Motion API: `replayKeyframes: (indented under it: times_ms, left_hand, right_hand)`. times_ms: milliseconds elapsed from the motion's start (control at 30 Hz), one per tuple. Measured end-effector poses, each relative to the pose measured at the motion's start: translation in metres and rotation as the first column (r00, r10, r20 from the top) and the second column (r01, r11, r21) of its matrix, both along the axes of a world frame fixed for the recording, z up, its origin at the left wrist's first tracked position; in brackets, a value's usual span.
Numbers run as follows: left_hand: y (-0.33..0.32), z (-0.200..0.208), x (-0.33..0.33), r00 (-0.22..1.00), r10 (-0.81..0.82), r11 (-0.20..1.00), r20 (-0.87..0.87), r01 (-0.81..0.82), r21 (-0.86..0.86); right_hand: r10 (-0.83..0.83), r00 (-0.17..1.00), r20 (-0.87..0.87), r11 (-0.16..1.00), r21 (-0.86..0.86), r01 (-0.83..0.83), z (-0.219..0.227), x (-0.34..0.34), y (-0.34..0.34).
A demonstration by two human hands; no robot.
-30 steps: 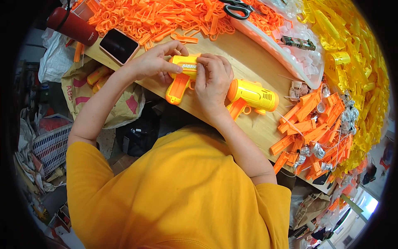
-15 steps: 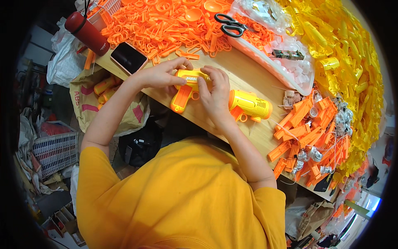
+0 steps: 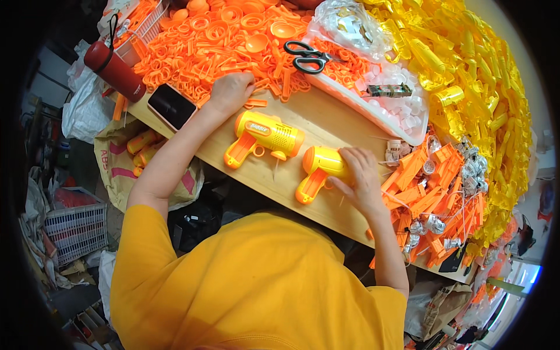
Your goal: Assembling plastic toy gun components and fitting them into the outer yellow shells on a cluttered workbench.
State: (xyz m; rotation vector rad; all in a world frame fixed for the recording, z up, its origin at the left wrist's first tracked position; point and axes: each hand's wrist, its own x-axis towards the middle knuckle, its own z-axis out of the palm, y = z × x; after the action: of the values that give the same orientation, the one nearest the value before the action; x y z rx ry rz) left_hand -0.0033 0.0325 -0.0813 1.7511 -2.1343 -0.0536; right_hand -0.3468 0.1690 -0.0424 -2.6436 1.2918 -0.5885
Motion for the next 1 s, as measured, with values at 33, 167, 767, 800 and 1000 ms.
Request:
replayKeyframes:
  times_ms: [33, 167, 767, 800, 1000]
  left_hand:
    - [0.0, 0.0, 0.001, 1.0, -0.012, 1.0, -0.01, 0.012, 0.011]
    - [0.004, 0.002, 0.007, 0.981, -0.019, 1.0, -0.191, 0.022, 0.016]
    - [0.028, 0.032, 0.017, 0.344, 0.204, 0.931, -0.917, 0.222, 0.291]
    - [0.031, 0.032, 0.02, 0.343, 0.208, 0.931, -0.916, 0.218, 0.293]
    - [0.037, 0.035, 0.032, 0.128, 0.333, 0.903, -0.934, 0.24, 0.355]
  right_hand:
    - [-0.005, 1.0, 0.0, 1.0, -0.008, 0.005, -0.002, 0.005, 0.001]
    - [-0.082, 0.992, 0.093, 0.996, 0.029, 0.08, -0.001, 0.027, -0.003]
    - [-0.599, 0.78, 0.179, 0.8, 0.104, 0.591, 0.038, 0.012, -0.3]
    - [-0.596, 0.783, 0.178, 0.802, 0.106, 0.587, 0.038, 0.017, -0.303]
    - [-0.68, 0.679, 0.276, 0.733, 0.265, 0.626, 0.031, 0.024, -0.308]
